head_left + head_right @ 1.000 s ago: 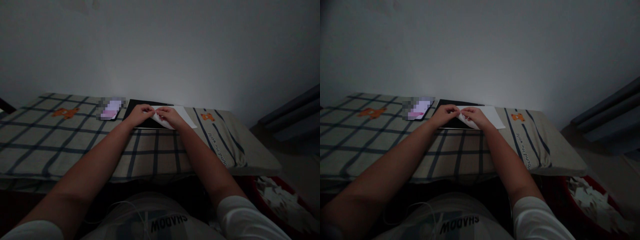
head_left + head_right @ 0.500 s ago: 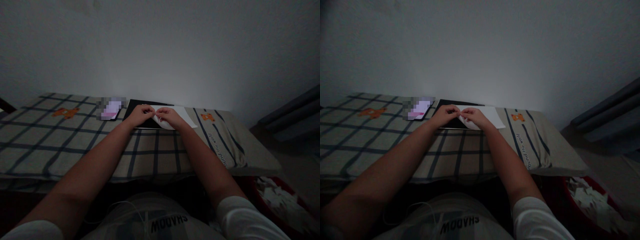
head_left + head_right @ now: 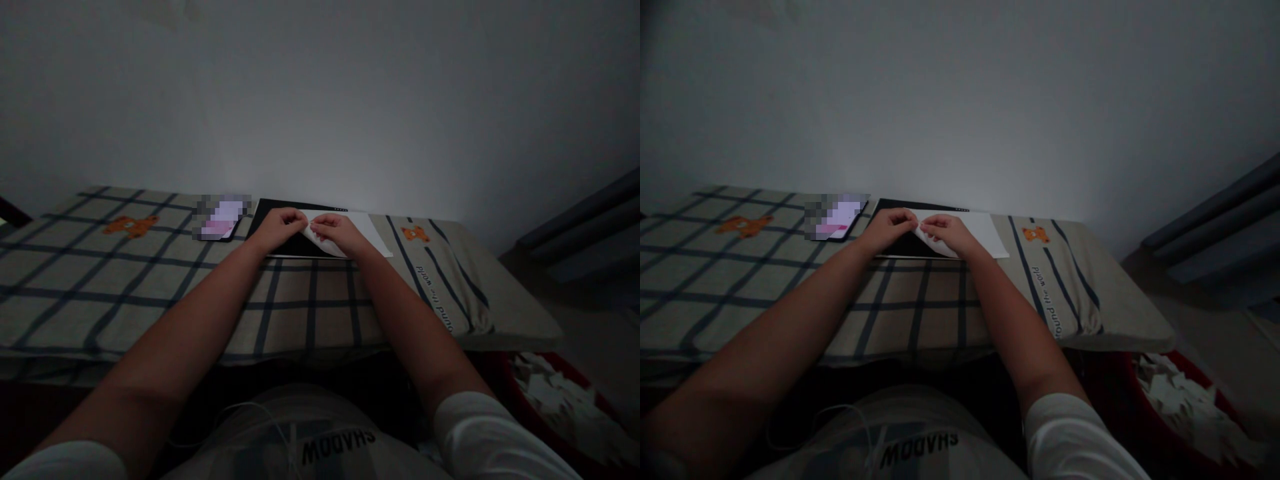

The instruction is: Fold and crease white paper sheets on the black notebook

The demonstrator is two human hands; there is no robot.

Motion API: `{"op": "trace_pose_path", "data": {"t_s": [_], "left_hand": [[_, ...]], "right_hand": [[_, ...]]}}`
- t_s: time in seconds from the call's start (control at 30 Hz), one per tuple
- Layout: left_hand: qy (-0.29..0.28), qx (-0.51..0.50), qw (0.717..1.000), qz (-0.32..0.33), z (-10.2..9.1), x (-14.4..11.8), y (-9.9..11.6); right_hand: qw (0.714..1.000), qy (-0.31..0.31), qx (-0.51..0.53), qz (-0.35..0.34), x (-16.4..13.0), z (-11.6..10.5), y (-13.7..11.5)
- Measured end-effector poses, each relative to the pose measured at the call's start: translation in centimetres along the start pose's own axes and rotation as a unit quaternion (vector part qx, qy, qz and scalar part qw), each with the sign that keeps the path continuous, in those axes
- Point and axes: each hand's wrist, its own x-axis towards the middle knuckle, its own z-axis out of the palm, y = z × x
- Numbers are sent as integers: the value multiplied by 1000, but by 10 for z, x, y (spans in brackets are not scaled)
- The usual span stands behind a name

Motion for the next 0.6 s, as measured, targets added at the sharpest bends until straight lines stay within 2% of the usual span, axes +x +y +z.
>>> {"op": "trace_pose_path", "data": {"t_s": [0.2,0.37,0.6], "left_hand": [[-15,35,999,-1,-3,1,-1],[-21,56,998,13,-4,0,-1],[-19,66,998,15,-1,1,-2]], "right_hand": [[1000,7,3,-5,1,0,2],[1000,-15,13,4,0,-1,1],[999,-20,-29,-13,0,0,0]]}}
